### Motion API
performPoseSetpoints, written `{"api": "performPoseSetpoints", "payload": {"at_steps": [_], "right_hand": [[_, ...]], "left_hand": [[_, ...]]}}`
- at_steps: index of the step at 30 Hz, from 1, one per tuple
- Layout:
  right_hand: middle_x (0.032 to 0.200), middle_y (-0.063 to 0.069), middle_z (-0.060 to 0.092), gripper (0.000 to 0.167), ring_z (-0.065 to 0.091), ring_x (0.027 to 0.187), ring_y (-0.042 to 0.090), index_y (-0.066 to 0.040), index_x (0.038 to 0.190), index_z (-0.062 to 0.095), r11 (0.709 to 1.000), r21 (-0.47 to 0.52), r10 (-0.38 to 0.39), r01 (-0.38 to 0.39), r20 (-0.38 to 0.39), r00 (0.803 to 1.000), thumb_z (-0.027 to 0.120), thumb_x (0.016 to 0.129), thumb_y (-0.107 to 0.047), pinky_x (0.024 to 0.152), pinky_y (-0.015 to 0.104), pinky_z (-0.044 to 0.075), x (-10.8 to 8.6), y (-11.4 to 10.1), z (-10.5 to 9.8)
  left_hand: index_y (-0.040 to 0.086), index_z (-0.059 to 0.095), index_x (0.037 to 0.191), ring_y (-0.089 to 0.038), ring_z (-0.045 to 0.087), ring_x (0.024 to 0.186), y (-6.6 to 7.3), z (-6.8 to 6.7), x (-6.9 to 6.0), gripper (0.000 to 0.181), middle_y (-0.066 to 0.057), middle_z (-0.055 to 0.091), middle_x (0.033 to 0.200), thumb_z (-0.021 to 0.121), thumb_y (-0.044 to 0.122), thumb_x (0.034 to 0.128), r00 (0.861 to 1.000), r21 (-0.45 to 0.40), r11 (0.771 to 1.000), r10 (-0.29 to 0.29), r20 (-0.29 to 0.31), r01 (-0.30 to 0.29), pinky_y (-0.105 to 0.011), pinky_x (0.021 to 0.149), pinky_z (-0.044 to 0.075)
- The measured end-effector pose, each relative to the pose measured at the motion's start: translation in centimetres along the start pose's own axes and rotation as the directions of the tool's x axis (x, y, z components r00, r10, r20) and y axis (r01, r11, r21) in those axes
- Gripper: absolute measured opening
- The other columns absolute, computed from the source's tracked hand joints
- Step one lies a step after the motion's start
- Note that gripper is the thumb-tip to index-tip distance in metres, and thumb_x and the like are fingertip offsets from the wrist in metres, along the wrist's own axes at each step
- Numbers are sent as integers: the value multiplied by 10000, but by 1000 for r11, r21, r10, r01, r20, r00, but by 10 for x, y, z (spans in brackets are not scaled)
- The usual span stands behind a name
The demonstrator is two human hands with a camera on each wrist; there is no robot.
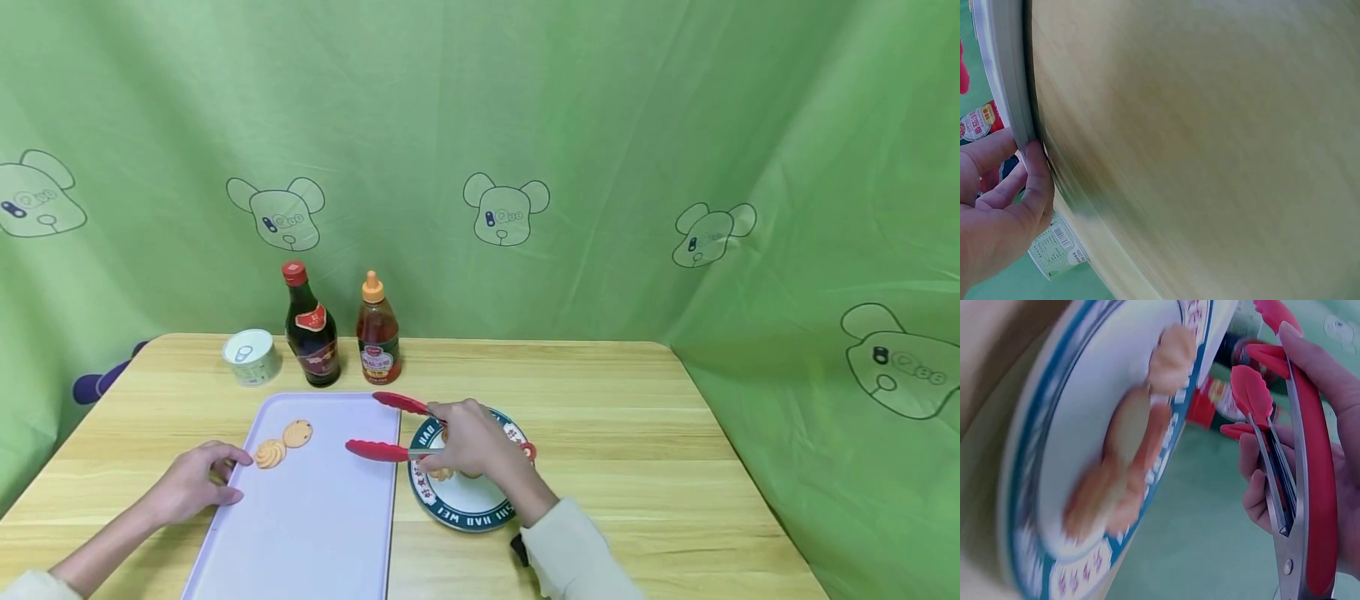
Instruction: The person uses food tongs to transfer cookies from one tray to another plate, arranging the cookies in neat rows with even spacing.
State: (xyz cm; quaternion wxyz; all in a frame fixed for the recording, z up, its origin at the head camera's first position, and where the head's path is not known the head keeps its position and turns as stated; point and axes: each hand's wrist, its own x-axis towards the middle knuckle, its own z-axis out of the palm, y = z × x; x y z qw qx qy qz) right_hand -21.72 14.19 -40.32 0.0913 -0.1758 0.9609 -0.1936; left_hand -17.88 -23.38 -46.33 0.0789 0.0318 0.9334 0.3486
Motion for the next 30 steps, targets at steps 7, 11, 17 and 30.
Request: {"api": "performPoseSetpoints", "payload": {"at_steps": [7, 11, 17, 30], "right_hand": [[1113, 86, 677, 826, 502, 634, 98, -101, 1356, 515, 998, -1, -65, 65, 16, 998, 825, 667, -436, 490, 206, 379, 19, -29, 17], [990, 45, 674, 807, 506, 680, 102, -108, 1345, 529, 996, -19, -82, 83, 19, 996, 826, 667, -428, 577, 228, 443, 30, -42, 27], [1192, 53, 667, 765, 564, 859, 109, -130, 1318, 563, 991, -69, -112, 113, 8, 994, 823, 668, -441, 776, 267, 513, 44, -57, 39], [1223, 59, 656, 658, 540, 739, 100, -147, 1291, 591, 989, -82, -120, 122, 40, 992, 806, 715, -383, 602, 204, 437, 56, -68, 50]], "left_hand": [[-11, 642, 1044, -170, 546, 793, 1, 0, 0, 411, -90, 579, 941, 778, -36, 657, 1000, 1, 1000, -5, 2, 5, -218, 594, 465], [-12, 640, 1043, -172, 548, 797, 1, 0, 0, 411, -95, 580, 947, 777, -38, 656, 1000, 2, 1000, -5, 1, 5, -219, 599, 467], [-9, 639, 1049, -175, 554, 804, 0, 0, 1, 415, -100, 585, 958, 777, -28, 658, 1000, 4, 1000, -13, 4, 13, -226, 617, 474], [-3, 642, 1046, -173, 549, 804, 1, 0, 1, 409, -95, 582, 955, 777, -24, 660, 1000, 5, 1000, -15, 5, 15, -226, 617, 466]]}}
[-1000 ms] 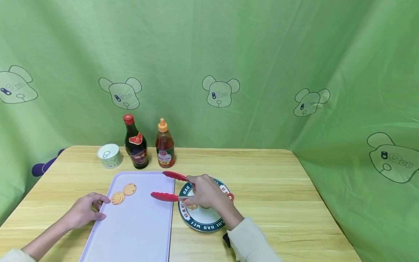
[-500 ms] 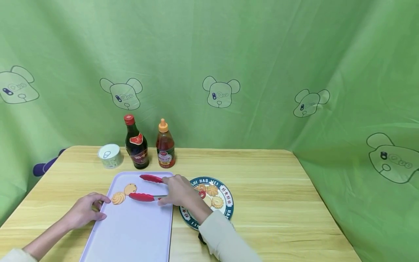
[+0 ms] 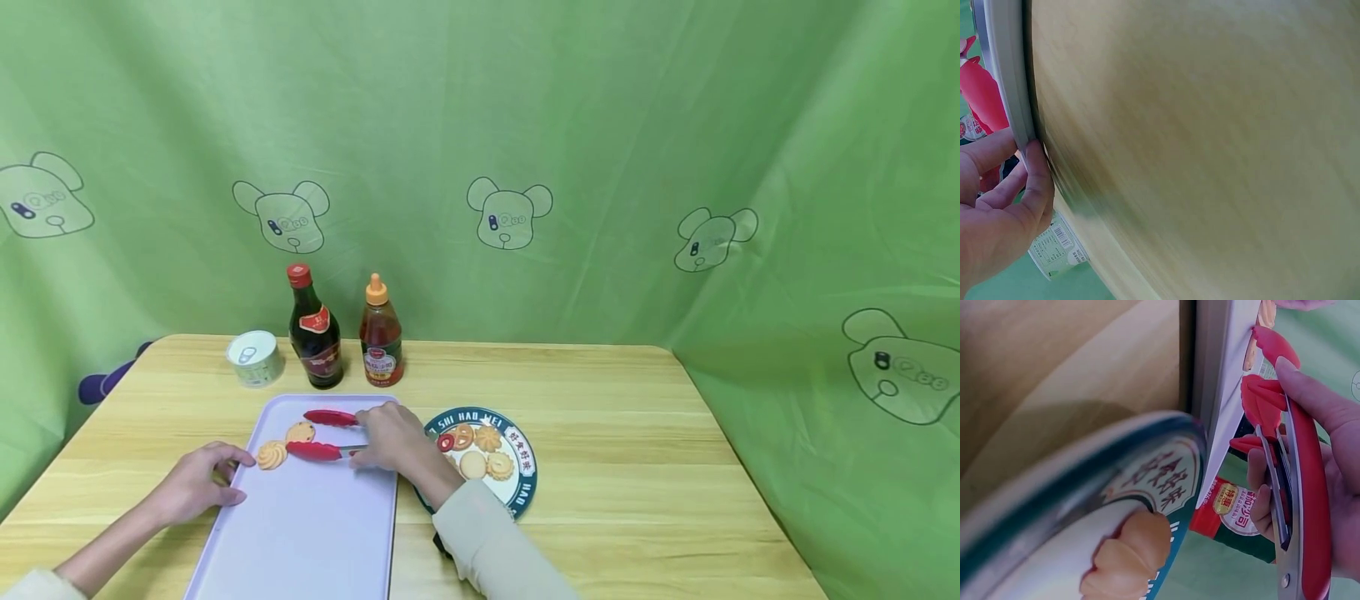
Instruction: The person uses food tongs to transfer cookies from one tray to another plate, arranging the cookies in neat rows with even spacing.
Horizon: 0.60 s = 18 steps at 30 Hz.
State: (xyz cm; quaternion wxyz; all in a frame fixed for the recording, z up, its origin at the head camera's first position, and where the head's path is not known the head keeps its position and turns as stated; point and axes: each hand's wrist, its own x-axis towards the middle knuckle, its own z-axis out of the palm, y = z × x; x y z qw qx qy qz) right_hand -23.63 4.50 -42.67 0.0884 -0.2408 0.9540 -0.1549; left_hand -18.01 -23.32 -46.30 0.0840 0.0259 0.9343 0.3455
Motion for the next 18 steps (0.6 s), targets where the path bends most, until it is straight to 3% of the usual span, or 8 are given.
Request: {"api": "performPoseSetpoints", "payload": {"at_steps": [5, 18], "right_hand": [[1231, 70, 652, 631, 516, 690, 104, -155, 1291, 592, 1000, 13, 24, -25, 13, 1000, 794, 735, -375, 537, 209, 398, 1, -1, 0], [1182, 50, 672, 610, 504, 701, 94, -185, 1290, 593, 999, 26, 36, -36, -13, 999, 785, 742, -374, 549, 199, 403, -12, 13, -7]], "left_hand": [[-5, 640, 1053, -174, 550, 806, 0, -1, 0, 417, -99, 584, 967, 776, -24, 659, 1000, -5, 1000, -8, 2, 8, -227, 618, 469], [-11, 643, 1037, -168, 553, 788, 0, 0, -1, 421, -99, 589, 949, 779, -32, 640, 1000, -9, 1000, 26, -16, -26, -216, 600, 466]]}}
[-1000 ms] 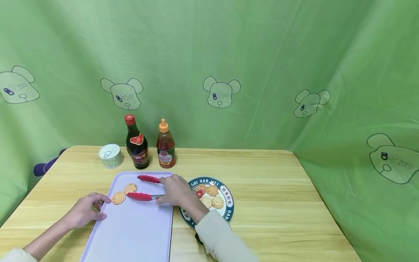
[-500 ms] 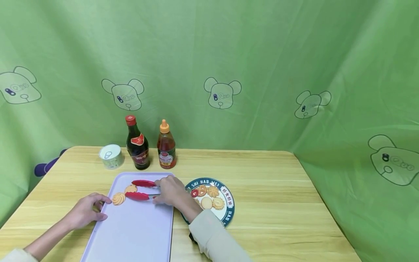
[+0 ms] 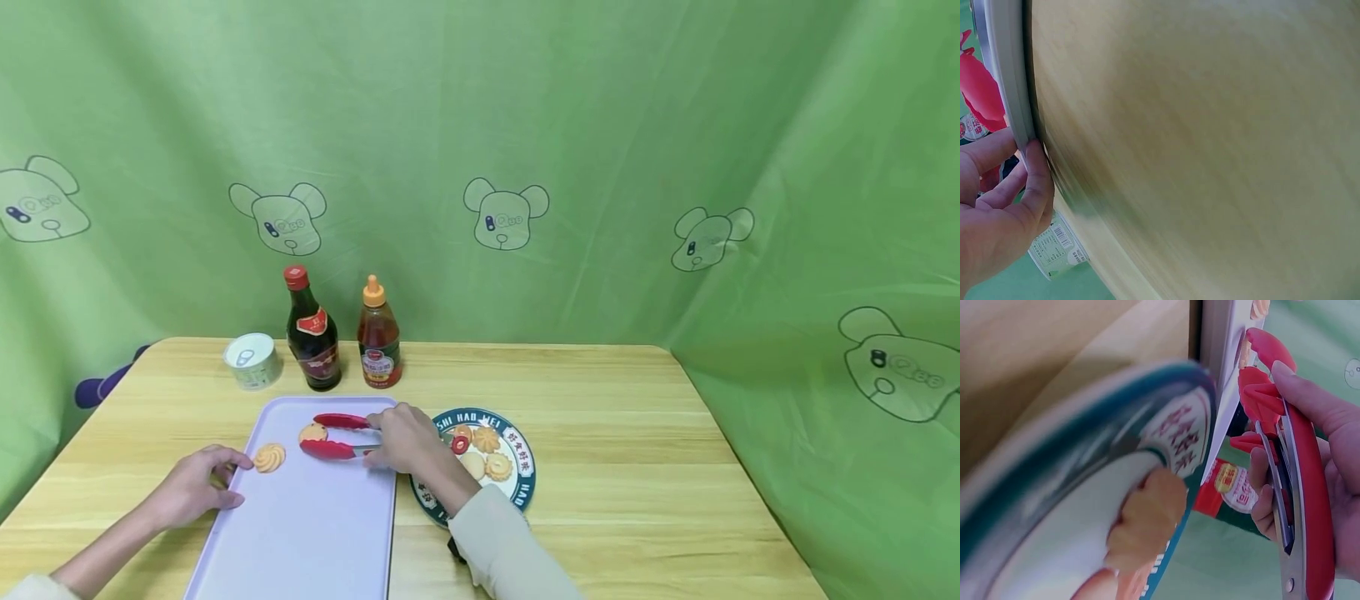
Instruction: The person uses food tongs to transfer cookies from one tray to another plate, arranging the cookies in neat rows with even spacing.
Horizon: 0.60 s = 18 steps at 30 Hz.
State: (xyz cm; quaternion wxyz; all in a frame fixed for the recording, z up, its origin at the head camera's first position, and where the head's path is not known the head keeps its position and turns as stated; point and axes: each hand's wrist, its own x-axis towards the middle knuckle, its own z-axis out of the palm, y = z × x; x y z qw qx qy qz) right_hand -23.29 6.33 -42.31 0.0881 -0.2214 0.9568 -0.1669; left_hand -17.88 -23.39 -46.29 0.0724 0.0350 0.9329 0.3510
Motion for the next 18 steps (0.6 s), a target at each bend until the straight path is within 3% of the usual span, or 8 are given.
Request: {"api": "performPoseSetpoints", "payload": {"at_steps": [7, 14, 18], "right_hand": [[1143, 45, 688, 620, 480, 583, 58, -173, 1296, 584, 999, 42, 13, -12, -26, 1000, 789, 739, -356, 520, 188, 408, -16, 14, -7], [1128, 92, 672, 629, 468, 380, 78, -189, 1326, 557, 993, 105, 47, -47, -2, 999, 778, 758, -343, 362, 182, 369, -38, 26, -20], [1028, 102, 676, 625, 431, 436, 66, -174, 1313, 570, 994, 97, 44, -41, -27, 999, 784, 750, -342, 388, 174, 333, -52, 35, -29]], "left_hand": [[-5, 643, 1031, -165, 553, 796, -1, 0, -1, 416, -94, 591, 955, 780, -27, 639, 1000, 3, 1000, 14, -5, -14, -220, 613, 455], [-2, 644, 1031, -165, 555, 795, 1, 0, -2, 415, -97, 593, 964, 782, -25, 640, 1000, 8, 1000, 14, -3, -14, -219, 612, 457], [-1, 643, 1034, -164, 557, 795, 2, -1, -2, 417, -96, 592, 963, 782, -23, 641, 1000, 16, 1000, 9, -3, -9, -220, 613, 457]]}}
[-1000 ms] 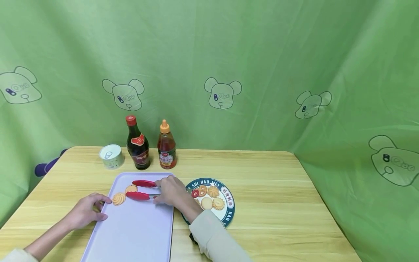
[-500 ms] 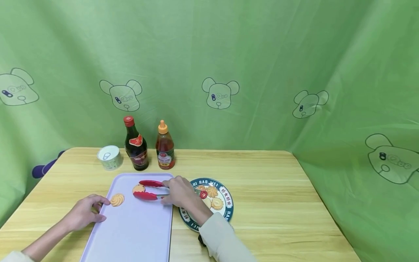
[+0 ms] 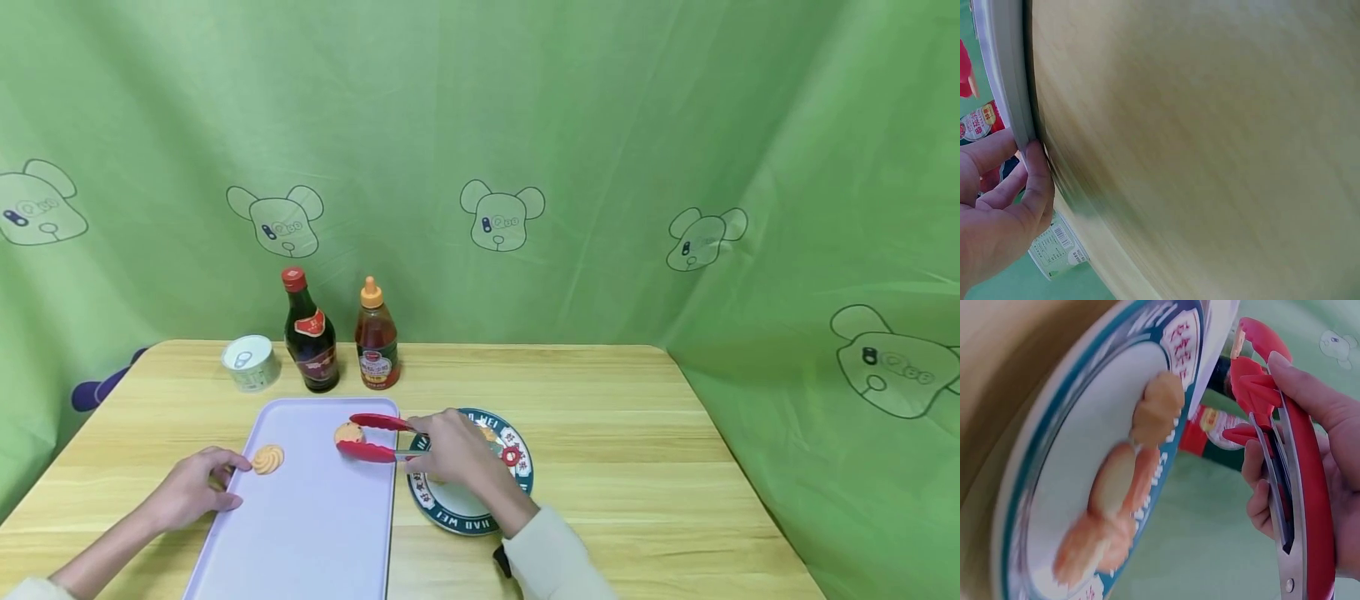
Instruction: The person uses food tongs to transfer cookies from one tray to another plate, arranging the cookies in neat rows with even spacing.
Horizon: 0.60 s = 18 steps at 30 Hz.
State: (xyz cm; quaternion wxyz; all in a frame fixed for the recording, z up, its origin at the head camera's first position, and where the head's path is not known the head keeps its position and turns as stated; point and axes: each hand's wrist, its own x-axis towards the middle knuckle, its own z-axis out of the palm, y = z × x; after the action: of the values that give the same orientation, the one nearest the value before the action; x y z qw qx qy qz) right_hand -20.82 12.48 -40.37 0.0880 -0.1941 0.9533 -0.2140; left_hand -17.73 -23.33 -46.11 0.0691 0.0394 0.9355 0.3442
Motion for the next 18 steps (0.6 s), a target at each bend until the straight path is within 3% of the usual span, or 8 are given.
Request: {"api": "performPoseSetpoints", "payload": {"at_steps": [3, 4, 10, 15, 18], "right_hand": [[836, 72, 655, 631, 396, 492, 61, -155, 1299, 584, 999, -28, -17, 16, -25, 1000, 792, 736, -350, 414, 173, 313, -9, 9, -6], [843, 73, 666, 638, 396, 503, 62, -145, 1295, 587, 999, -32, -23, 22, -34, 999, 798, 728, -349, 419, 176, 317, -12, 12, -8], [1158, 116, 679, 625, 504, 643, 83, -130, 1265, 612, 999, -45, -29, 25, -79, 996, 818, 705, -317, 486, 190, 388, -31, 33, -17], [1172, 152, 667, 616, 508, 678, 116, -115, 1245, 626, 999, -44, 4, -8, -105, 994, 827, 691, -294, 523, 194, 399, -52, 49, -26], [1162, 150, 672, 606, 555, 735, 116, -88, 1220, 641, 998, -60, -2, -6, -127, 992, 833, 681, -291, 613, 235, 473, -64, 57, -31]], "left_hand": [[1, 643, 1036, -164, 557, 798, 0, 0, 0, 419, -92, 591, 964, 784, -21, 642, 1000, 5, 1000, -1, 0, 1, -219, 613, 457], [1, 643, 1038, -163, 557, 798, 0, 0, 0, 420, -91, 591, 963, 784, -21, 643, 1000, 6, 1000, 0, 1, 0, -219, 613, 457], [-1, 641, 1043, -162, 555, 795, 0, 1, 0, 419, -92, 589, 967, 781, -22, 648, 1000, 5, 1000, -3, 3, 3, -218, 610, 455], [-1, 642, 1042, -163, 554, 794, 0, 1, 0, 419, -96, 589, 970, 780, -23, 647, 1000, 3, 1000, -3, 4, 3, -218, 607, 454], [-2, 641, 1040, -164, 557, 797, 0, 0, 0, 419, -96, 592, 971, 781, -23, 645, 1000, 2, 1000, 0, 1, 0, -218, 610, 457]]}}
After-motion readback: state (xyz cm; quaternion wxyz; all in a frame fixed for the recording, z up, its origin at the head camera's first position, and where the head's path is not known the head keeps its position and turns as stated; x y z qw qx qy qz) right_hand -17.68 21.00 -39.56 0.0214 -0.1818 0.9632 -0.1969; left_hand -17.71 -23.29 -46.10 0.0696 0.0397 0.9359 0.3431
